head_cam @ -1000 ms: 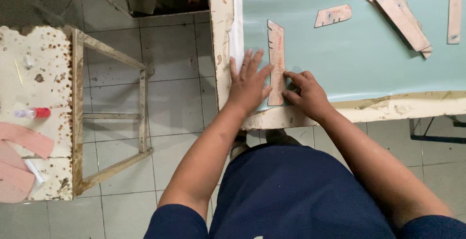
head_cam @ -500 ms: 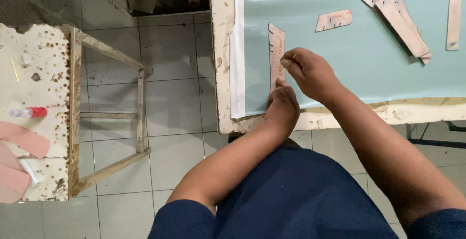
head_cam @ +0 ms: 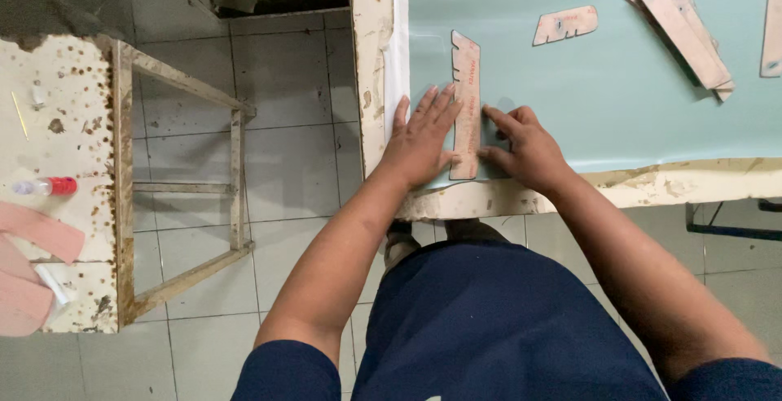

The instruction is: The person stands at a cutting table and sorts cardboard shoe pattern pieces one at a time, picking each piece from the mat, marking or creasing it with a small hand tool, and stacking it with a growing pile of finished pieces at the top of the table.

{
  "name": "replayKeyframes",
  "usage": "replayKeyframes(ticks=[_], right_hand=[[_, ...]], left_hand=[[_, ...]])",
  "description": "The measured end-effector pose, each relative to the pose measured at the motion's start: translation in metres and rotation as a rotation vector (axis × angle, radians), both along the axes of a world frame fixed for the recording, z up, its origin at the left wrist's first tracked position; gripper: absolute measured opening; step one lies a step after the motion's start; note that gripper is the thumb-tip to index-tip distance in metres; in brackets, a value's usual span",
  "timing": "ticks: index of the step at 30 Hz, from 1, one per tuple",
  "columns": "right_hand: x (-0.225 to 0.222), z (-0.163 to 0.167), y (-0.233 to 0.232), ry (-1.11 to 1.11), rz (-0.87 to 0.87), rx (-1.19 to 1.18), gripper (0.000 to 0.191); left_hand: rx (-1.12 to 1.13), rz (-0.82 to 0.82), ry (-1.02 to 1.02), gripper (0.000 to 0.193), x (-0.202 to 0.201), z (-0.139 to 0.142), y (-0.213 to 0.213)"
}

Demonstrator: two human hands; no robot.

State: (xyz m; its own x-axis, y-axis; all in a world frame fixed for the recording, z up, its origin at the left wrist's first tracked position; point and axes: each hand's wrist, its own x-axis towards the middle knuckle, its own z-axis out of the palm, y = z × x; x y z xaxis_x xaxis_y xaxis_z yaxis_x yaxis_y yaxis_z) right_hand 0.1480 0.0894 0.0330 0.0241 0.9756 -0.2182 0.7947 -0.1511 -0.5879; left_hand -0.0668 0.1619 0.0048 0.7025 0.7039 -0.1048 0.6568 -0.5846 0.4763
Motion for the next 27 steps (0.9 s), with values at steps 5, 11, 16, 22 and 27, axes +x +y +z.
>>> replayKeyframes(ticks=[5,11,16,22,27], right_hand=[[0.000,-0.002,0.002,-0.046,-0.006,-0.042,0.067],[0.003,0.001,0.003,-0.040,0.013,-0.018,0.067],[0.005,0.002,0.003,-0.041,0.012,-0.023,0.067],[0.008,-0.002,0.001,-0.050,0.022,-0.014,0.066],[0.014,-0.006,0.002,-0.010,0.011,-0.023,0.058]], left_hand=[[-0.028,-0.026,-0.024,0.087,-0.001,-0.014,0.004],[-0.008,-0.031,-0.018,0.089,0.003,-0.017,0.005],[-0.019,-0.034,0.001,0.089,0.005,-0.013,0.005],[-0.029,-0.011,-0.025,0.088,0.009,0.001,0.002],[0.039,-0.073,0.053,0.037,0.027,0.004,-0.017]])
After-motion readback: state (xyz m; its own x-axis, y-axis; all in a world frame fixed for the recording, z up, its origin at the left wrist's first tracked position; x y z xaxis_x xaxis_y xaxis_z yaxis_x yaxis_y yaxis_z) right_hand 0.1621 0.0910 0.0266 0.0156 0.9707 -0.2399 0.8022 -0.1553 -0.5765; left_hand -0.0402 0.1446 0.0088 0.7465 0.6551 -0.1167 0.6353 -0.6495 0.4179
